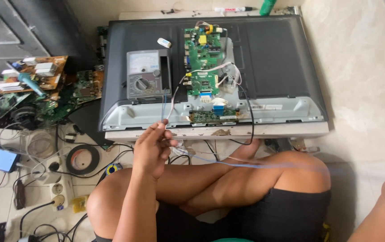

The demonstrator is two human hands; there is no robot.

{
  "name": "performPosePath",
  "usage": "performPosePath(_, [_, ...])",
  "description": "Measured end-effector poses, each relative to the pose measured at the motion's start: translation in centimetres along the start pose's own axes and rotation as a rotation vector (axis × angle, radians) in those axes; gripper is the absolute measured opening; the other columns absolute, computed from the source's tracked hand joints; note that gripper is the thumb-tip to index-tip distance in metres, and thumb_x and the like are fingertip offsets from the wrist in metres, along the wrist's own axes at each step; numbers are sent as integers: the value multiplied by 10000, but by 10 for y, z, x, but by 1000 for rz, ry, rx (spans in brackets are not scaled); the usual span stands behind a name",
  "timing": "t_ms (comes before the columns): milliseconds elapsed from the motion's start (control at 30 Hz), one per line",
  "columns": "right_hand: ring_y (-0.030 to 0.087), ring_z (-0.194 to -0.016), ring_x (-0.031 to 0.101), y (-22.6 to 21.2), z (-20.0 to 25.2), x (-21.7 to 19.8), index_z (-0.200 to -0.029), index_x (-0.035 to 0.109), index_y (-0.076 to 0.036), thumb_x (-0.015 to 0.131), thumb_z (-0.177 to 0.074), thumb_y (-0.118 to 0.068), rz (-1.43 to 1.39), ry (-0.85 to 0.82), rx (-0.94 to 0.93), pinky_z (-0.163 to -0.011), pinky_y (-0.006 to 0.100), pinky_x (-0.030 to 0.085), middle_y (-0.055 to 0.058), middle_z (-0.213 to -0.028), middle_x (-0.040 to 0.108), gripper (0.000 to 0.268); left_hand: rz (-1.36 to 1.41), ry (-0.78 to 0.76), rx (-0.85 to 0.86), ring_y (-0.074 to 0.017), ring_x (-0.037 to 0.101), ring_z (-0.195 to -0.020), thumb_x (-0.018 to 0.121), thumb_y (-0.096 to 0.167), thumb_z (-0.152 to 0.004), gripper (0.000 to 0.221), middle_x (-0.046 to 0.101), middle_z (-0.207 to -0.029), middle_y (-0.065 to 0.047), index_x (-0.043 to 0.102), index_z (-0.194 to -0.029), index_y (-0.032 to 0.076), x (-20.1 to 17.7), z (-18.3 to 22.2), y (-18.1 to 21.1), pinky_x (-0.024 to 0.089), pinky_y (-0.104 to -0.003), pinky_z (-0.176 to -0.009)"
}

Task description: Testing and repairing internal television components using a multimeter and connecting ribbon cables.

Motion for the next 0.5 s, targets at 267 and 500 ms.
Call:
performPosePath(267, [-2, -732, 230, -155, -109, 123, -865, 431, -237, 459, -1154, -116, -1507, -113, 450, -664, 133, 199, -160, -902, 314, 314, -1113, 361, 451, -385, 726, -1063, 503, 490, -1040, 516, 719, -1237, -188, 651, -1338, 95, -16, -6, 86, 554, -522, -942])
performPosePath(500, [187, -759, 798, -436, -135, 292, -905, 804, -173, 701, -945, -295, -128, -596, -47, -699, 335, 628, 17, -750, 799, 164, -1028, 437, 812, -365, 716, -938, 744, 273, -884, 363, 720, -953, -154, 733, -1214, 122, -66, -86, 72, 579, -470, -834])
Point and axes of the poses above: each hand's wrist, its own z-axis away from the middle knuckle, its own x-axis out of the palm, y = z × x, the point moved 1 cm from there along -z, towards the middle knuckle
